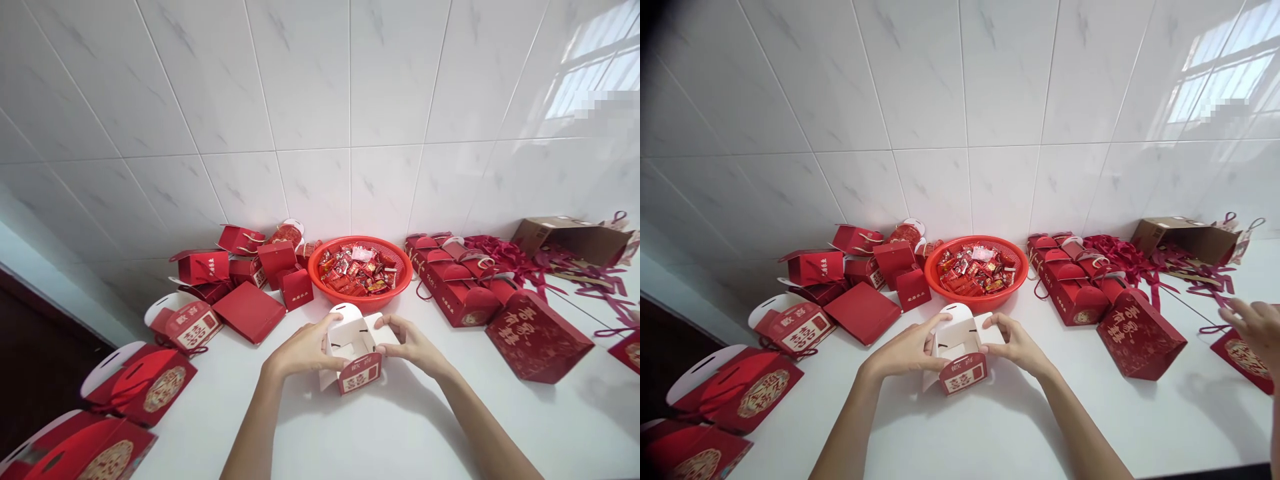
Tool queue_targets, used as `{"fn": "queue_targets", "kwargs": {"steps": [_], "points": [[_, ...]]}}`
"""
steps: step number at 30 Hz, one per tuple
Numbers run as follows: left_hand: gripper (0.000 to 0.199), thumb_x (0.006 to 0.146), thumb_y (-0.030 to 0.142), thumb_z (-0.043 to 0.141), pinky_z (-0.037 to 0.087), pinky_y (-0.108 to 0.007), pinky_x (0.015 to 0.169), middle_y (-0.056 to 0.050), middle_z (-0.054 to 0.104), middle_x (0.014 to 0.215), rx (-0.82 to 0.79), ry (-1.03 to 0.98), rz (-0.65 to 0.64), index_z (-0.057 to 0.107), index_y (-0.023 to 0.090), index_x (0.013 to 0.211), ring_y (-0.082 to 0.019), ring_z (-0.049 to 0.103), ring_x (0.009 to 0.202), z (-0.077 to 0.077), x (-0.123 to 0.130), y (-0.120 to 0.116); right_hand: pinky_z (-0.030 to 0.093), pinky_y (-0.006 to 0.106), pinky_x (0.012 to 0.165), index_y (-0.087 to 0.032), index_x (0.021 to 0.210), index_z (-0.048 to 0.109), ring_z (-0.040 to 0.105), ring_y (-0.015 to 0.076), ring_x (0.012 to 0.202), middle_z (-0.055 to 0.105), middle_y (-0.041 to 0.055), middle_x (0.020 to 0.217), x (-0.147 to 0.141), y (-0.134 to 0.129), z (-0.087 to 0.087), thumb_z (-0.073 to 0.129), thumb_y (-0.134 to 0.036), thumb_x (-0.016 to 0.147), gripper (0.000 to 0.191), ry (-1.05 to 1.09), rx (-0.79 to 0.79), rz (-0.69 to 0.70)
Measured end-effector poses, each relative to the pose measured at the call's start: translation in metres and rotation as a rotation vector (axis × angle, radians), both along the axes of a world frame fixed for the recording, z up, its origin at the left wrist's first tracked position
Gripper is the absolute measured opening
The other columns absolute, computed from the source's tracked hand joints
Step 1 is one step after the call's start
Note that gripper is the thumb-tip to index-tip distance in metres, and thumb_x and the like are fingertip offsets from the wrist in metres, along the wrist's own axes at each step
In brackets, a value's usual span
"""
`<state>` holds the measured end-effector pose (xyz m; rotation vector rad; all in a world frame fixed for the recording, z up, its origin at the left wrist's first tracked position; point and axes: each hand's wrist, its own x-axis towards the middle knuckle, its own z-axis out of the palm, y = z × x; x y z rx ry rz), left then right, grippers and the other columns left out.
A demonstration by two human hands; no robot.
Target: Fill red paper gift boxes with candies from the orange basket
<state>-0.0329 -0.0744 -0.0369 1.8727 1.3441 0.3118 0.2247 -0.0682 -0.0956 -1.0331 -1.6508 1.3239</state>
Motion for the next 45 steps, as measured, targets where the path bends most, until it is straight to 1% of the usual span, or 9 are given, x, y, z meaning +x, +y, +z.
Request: {"fn": "queue_targets", "kwargs": {"steps": [4,8,14,16,20,25,31,39,45], "points": [[0.106,0.06,0.053,0.083,0.037,-0.025,0.062,0.007,0.055,0.065,-0.049,-0.094,-0.007,0.039,0.021,0.151,-0.017,0.052,0.065,-0.003,-0.006,0.003,0.048,0.028,0.065,-0.021,0.094,0.058,0.057,0.0169,0.076,0.062,0.0011,0.086,0.0,0.008,0.003,0.068,-0.059,0.08,0.041,0.035,-0.032,0.108],[0.11,0.059,0.054,0.084,0.033,-0.025,0.058,0.01,0.047,0.058,-0.069,-0.109,-0.023,0.038,0.017,0.152,-0.015,0.047,0.059,-0.006,-0.01,0.007,0.048,0.028,0.067,-0.017,0.083,0.066,0.06,0.0174,0.075,0.067,0.0057,0.085,0.008,0.026,0.027,0.061,-0.057,0.087,0.04,-0.164,0.228,0.021],[0.062,0.071,0.051,0.076,0.038,-0.025,0.057,0.008,0.045,0.052,0.02,-0.339,0.066,0.068,0.016,0.122,-0.013,0.048,0.053,-0.015,-0.01,0.015,0.053,0.031,0.075,-0.017,0.087,0.069,0.066,0.0196,0.082,0.072,0.0068,0.09,-0.006,0.081,0.064,0.061,-0.038,0.088,0.023,-0.322,0.457,-0.06],[0.05,0.072,0.049,0.075,0.038,-0.025,0.054,0.005,0.051,0.054,0.088,-0.475,0.146,0.072,0.016,0.109,-0.013,0.049,0.052,-0.017,-0.009,0.018,0.053,0.032,0.084,-0.017,0.1,0.069,0.067,0.0215,0.095,0.072,0.0076,0.103,-0.021,0.104,0.065,0.063,-0.028,0.085,0.019,-0.533,0.407,-0.026],[0.034,0.071,0.046,0.075,0.041,-0.025,0.055,0.002,0.058,0.058,0.245,-0.715,0.28,0.074,0.017,0.089,-0.012,0.051,0.053,-0.022,-0.011,0.028,0.051,0.035,0.091,-0.019,0.12,0.066,0.064,0.03,0.111,0.069,0.0109,0.12,-0.051,0.139,0.054,0.077,-0.014,0.065,0.056,-0.706,0.308,0.029],[0.03,0.068,0.043,0.077,0.046,-0.027,0.059,0.001,0.06,0.057,0.268,-0.778,0.347,0.074,0.017,0.082,-0.014,0.053,0.055,-0.034,-0.016,0.039,0.053,0.034,0.077,-0.019,0.11,0.071,0.069,0.0319,0.097,0.074,0.0114,0.106,-0.065,0.153,0.037,0.076,-0.008,0.058,0.053,-0.799,0.203,0.085],[0.03,0.068,0.042,0.077,0.049,-0.029,0.064,0.0,0.064,0.062,0.234,-0.769,0.362,0.075,0.017,0.084,-0.015,0.057,0.059,-0.042,-0.014,0.042,0.052,0.03,0.078,-0.018,0.098,0.073,0.067,0.0259,0.093,0.074,0.0058,0.095,-0.054,0.156,0.03,0.079,-0.014,0.062,0.036,-0.635,0.185,0.042],[0.036,0.068,0.048,0.077,0.05,-0.032,0.072,0.0,0.065,0.059,0.207,-0.782,0.363,0.075,0.017,0.086,-0.018,0.061,0.064,-0.041,-0.005,0.04,0.056,0.032,0.083,-0.017,0.129,0.062,0.066,0.0232,0.104,0.069,0.0092,0.118,-0.047,0.144,0.035,0.063,-0.041,0.087,0.049,-0.214,0.175,-0.09],[0.059,0.07,0.065,0.071,0.05,-0.036,0.087,-0.008,0.075,0.074,0.047,-0.937,0.391,0.074,0.013,0.098,-0.023,0.07,0.079,-0.042,0.003,0.04,0.051,0.04,0.097,-0.024,0.12,0.072,0.063,0.0258,0.116,0.065,0.0076,0.133,-0.046,0.117,0.049,0.072,-0.042,0.079,0.045,0.068,0.239,0.23]]}}
